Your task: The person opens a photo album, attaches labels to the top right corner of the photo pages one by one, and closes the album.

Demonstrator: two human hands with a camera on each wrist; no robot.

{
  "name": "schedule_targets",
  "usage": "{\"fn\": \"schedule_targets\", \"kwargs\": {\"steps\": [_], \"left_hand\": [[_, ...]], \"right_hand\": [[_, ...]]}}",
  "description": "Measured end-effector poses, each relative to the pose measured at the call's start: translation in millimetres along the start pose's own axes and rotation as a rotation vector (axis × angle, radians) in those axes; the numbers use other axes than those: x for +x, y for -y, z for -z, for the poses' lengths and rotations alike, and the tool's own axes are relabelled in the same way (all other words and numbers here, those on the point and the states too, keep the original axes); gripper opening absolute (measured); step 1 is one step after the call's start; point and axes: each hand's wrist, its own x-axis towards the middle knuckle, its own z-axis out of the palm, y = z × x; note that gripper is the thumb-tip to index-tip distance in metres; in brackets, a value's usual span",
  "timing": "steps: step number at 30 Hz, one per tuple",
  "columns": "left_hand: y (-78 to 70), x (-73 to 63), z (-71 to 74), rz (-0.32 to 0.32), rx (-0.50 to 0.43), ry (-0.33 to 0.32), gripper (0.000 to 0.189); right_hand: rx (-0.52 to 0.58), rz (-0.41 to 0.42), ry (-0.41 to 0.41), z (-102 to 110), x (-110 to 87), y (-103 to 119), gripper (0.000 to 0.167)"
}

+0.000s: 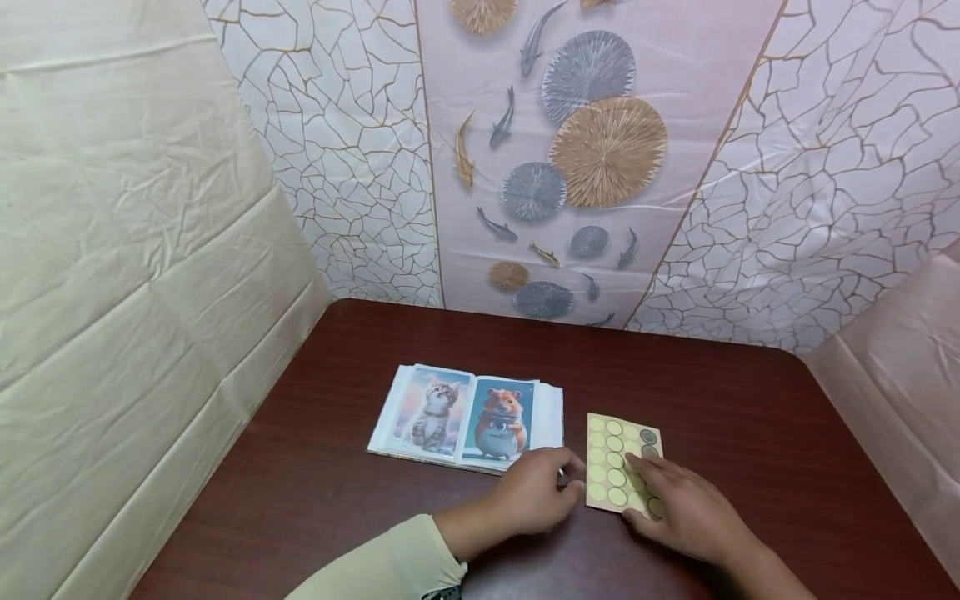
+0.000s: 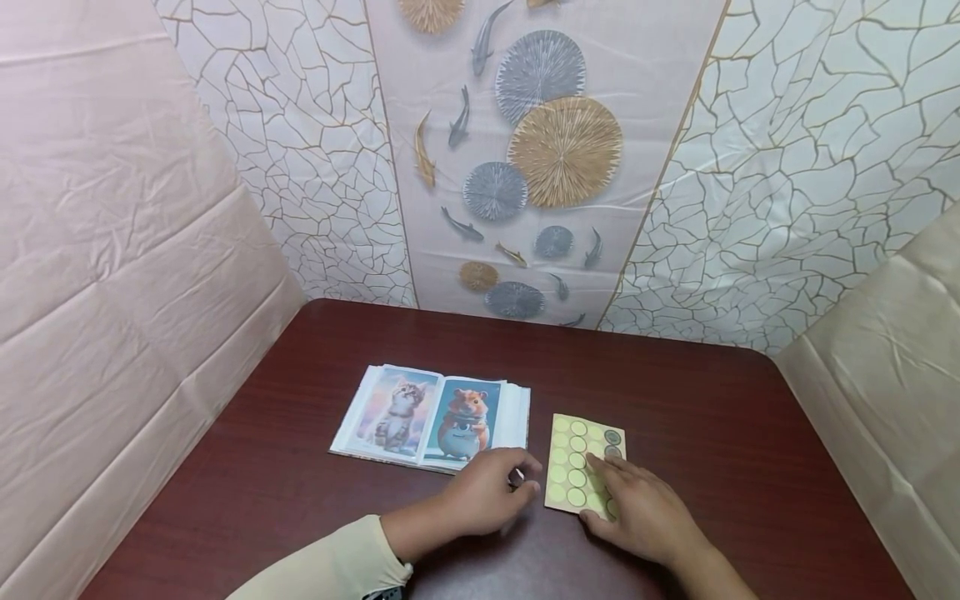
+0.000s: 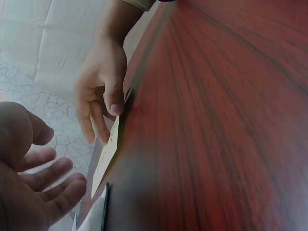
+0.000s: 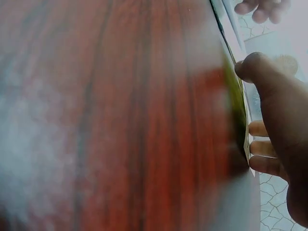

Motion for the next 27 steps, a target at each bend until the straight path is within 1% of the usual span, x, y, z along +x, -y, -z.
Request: {"fn": "schedule_targets", "kwargs": {"steps": [4,6,11,13,15,18,21,24,27], "left_hand": [[-2.8,3.9,-5.0,0.125,-0.153,-0.005,0.013],[-4.9,5.4,-6.5,0.19,-0.21,-0.014,0.015],[-9.7,9.5,-11.1,0.308,-0.285,-0.041,0.022],[-11.1,11.7,-14.1,0.354,-0.346,-0.047,0.025],[-12.2,14.2,-17.7,0.402,-0.431,-0.049,0.027],[-13.5,18.5,-23.3,0.467,-0.574,-0.053,0.031],[-14.5,23.3,-29.0,0.522,-0.686,-0.057,0.034],[-16.6,28.1,-34.5,0.576,-0.761,-0.067,0.04],[-19.2,32.7,-39.9,0.614,-0.815,-0.082,0.047]], "right_hand": [[-0.001,0.008,-0.02,0,-1.0,-1,0.068],[0.002,0.007,-0.023,0,-1.2,-1,0.066],[0.012,-0.001,-0.019,1,-2.1,-2,0.063],[0.014,-0.002,-0.024,1,-2.7,-2,0.062],[0.016,-0.001,-0.033,1,-3.3,-2,0.062],[0.019,0.005,-0.05,2,-3.8,-2,0.062],[0.023,0.009,-0.057,2,-3.5,-2,0.063],[0.029,0.003,-0.058,3,-3.3,-2,0.062],[0.032,0.001,-0.062,3,-3.5,-2,0.061]]}}
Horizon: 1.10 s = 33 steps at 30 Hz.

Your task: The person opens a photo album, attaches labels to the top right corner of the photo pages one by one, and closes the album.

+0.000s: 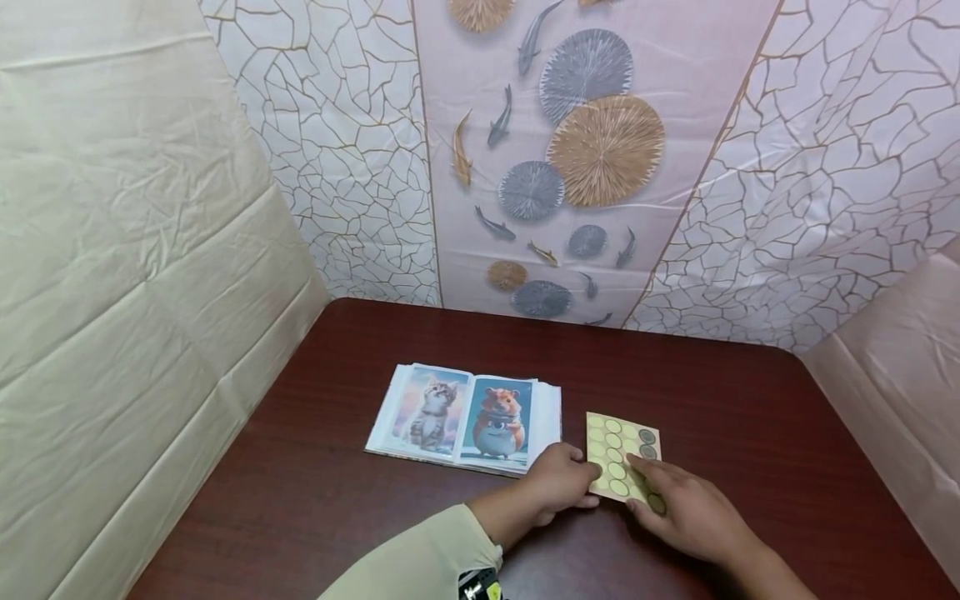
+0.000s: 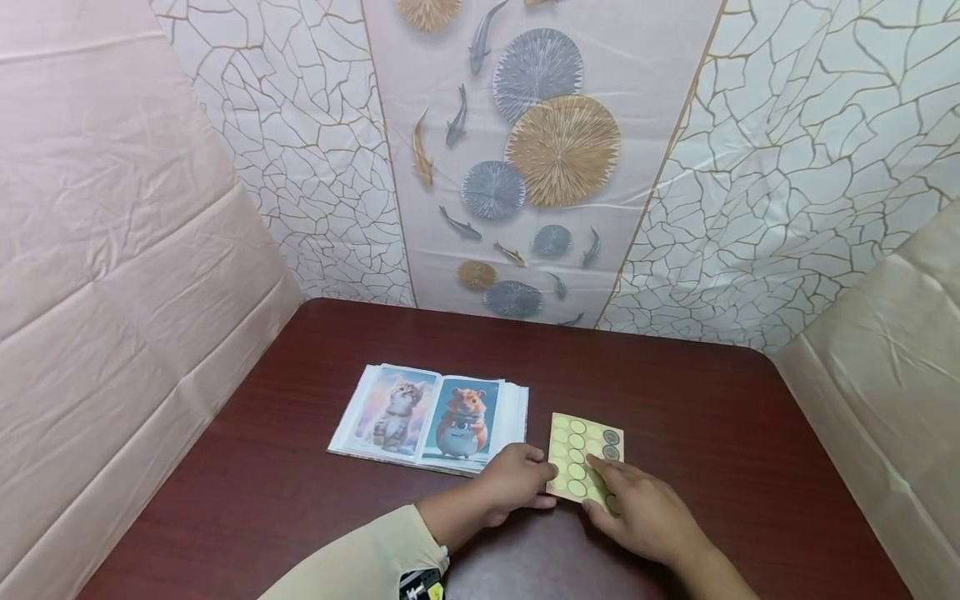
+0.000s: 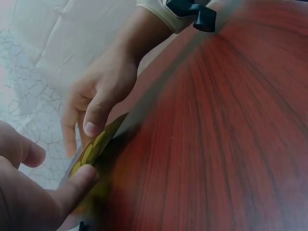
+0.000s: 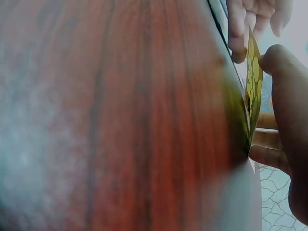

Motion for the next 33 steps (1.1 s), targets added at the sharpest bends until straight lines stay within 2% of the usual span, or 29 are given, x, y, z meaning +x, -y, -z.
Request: {"fn": "schedule_targets", "kwargs": {"steps": [4,10,13,20,30,33], "left_hand": [[0.1,2.7,-6.7,0.014,-0.069,-0.01,0.048],[-0.2,6.8,-10.5,0.017,-0.125,-0.004,0.02],[0.4,8.2,-11.2,0.018,-0.142,-0.004,0.014],[1.3,9.2,-12.5,0.019,-0.143,-0.015,0.012],[6.9,15.0,-16.5,0.012,-0.114,-0.065,0.006],[8.7,16.2,-18.1,0.011,-0.106,-0.074,0.01]], "right_hand": [[0.008,0.013,-0.017,-1,-0.8,0,0.061],[0.017,0.05,-0.046,-2,-2.5,-2,0.062],[0.021,0.075,-0.058,-2,-3.7,-3,0.062],[0.036,0.116,-0.092,-1,-4.5,-1,0.06],[0.033,0.148,-0.106,-1,-3.3,2,0.055],[0.033,0.154,-0.105,0,-2.9,3,0.054]]}}
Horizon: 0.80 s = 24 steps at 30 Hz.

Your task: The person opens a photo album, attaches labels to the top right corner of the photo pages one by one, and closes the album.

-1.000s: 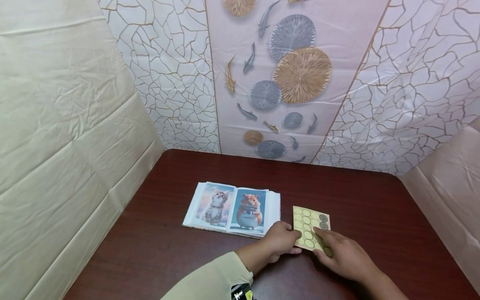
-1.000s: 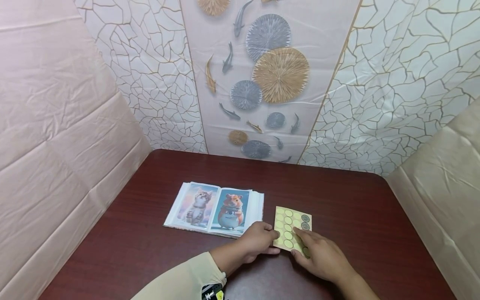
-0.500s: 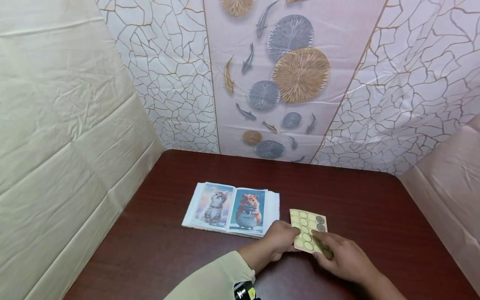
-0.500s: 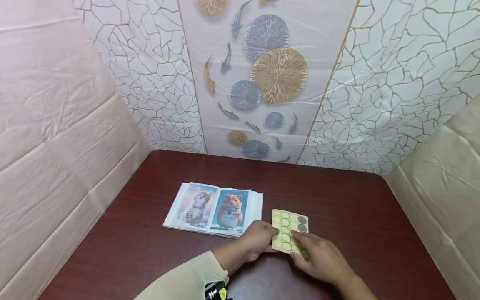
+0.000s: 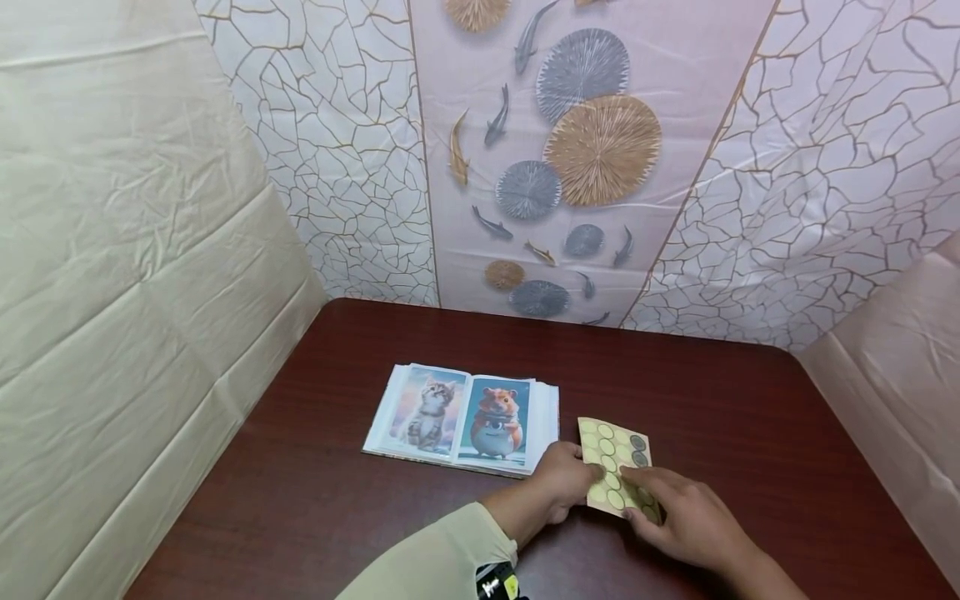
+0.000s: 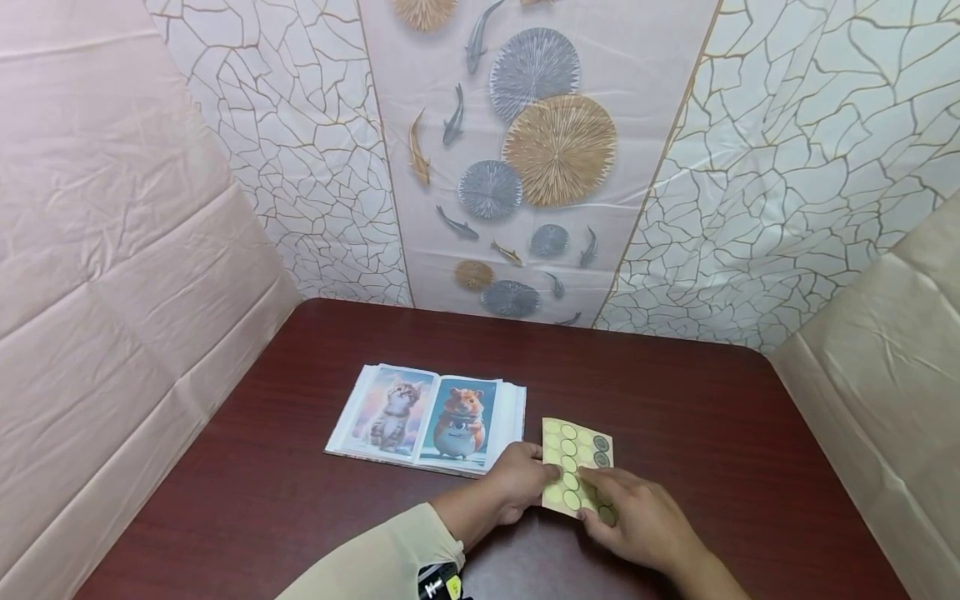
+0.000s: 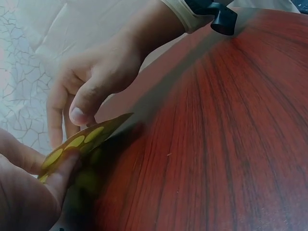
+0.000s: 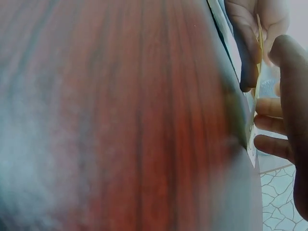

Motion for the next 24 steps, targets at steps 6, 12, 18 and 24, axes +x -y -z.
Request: {"fn": "schedule_targets", "kwargs": {"steps": [6,12,18,24], "left_hand": [[2.0,0.6,-1.8,0.005,-0.037,0.006,0.022],[2.5,1.4,-0.5,-0.006,0.007,-0.006,0.021],[0.9,2.0,4.5,-0.019,-0.005,0.019,0.023],[-2.1,0.6,9.7,-0.037,-0.035,0.068,0.029]], "right_hand": [[0.029,-0.002,0.001,2,1.1,4,0.055],[0.041,-0.011,0.0,3,2.1,6,0.053],[0.025,-0.029,-0.077,4,5.3,5,0.041],[-0.009,-0.097,-0.189,7,8.3,-1,0.027]]}}
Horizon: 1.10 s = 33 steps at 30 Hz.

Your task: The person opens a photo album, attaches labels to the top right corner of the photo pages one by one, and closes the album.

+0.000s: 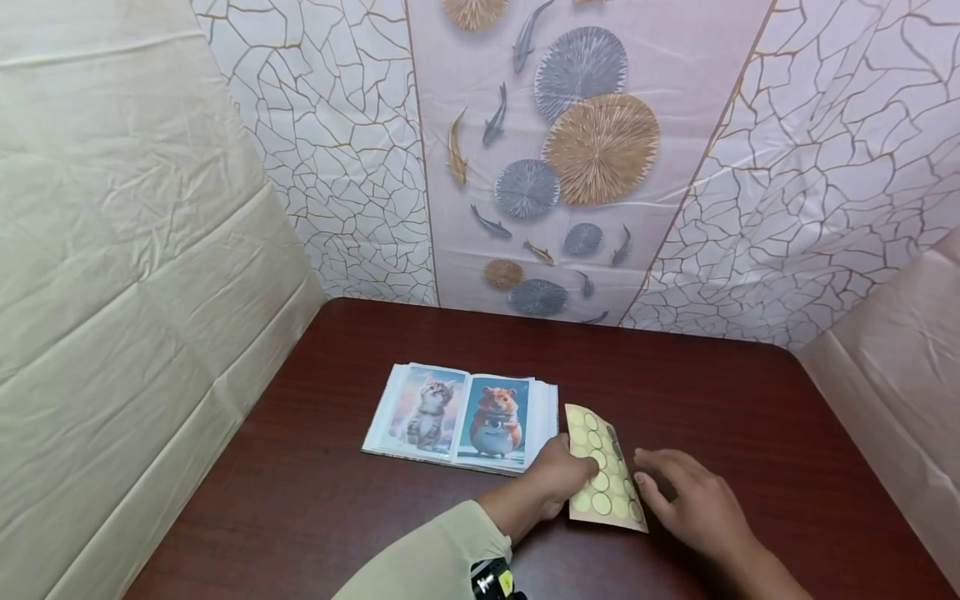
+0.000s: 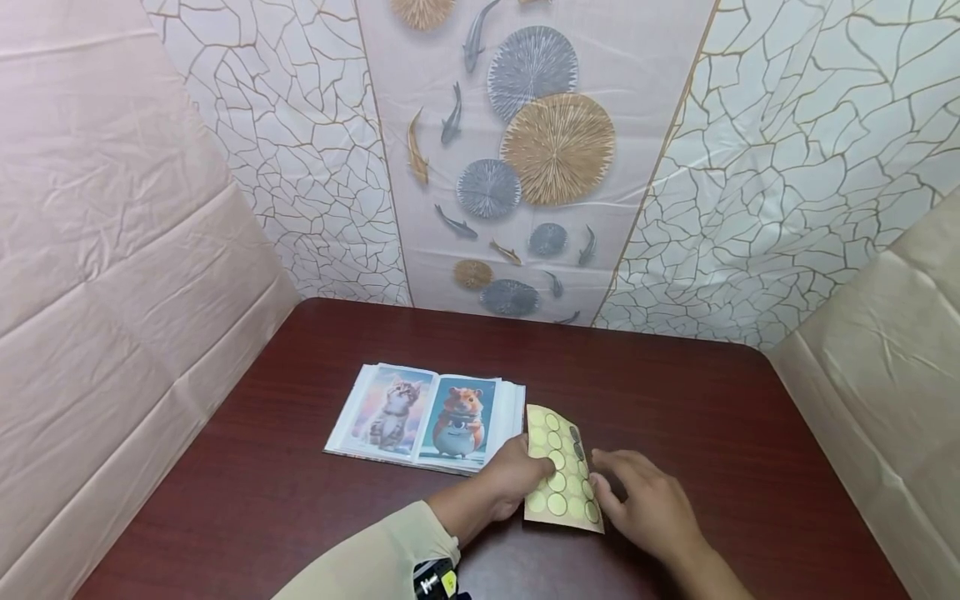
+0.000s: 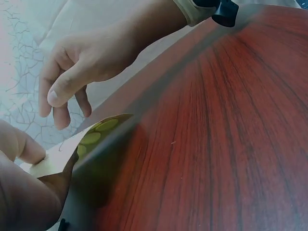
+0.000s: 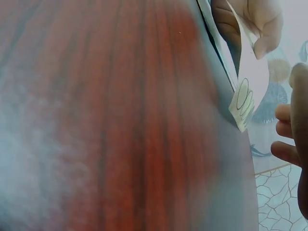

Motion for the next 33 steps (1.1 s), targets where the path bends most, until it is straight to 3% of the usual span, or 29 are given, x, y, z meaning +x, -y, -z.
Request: {"fn": "schedule_targets", "kwargs": {"steps": [5,11,26,33], "left_hand": [[-3.9,-3.2,1.0,0.003,-0.037,0.058,0.027],[-7.8,-6.9,0.4,-0.012,-0.042,0.089,0.03],[-8.7,-10.7,2.2,-0.027,-0.068,0.176,0.034],[-6.5,-10.9,4.6,-0.025,-0.078,0.195,0.03]], "right_hand": [[-0.013,-0.086,-0.035,3,2.9,-1,0.03],[-0.012,-0.187,-0.015,7,7.1,3,0.037],[0.007,-0.273,0.011,6,11.0,7,0.035],[0.004,-0.26,0.011,4,11.5,9,0.034]]}}
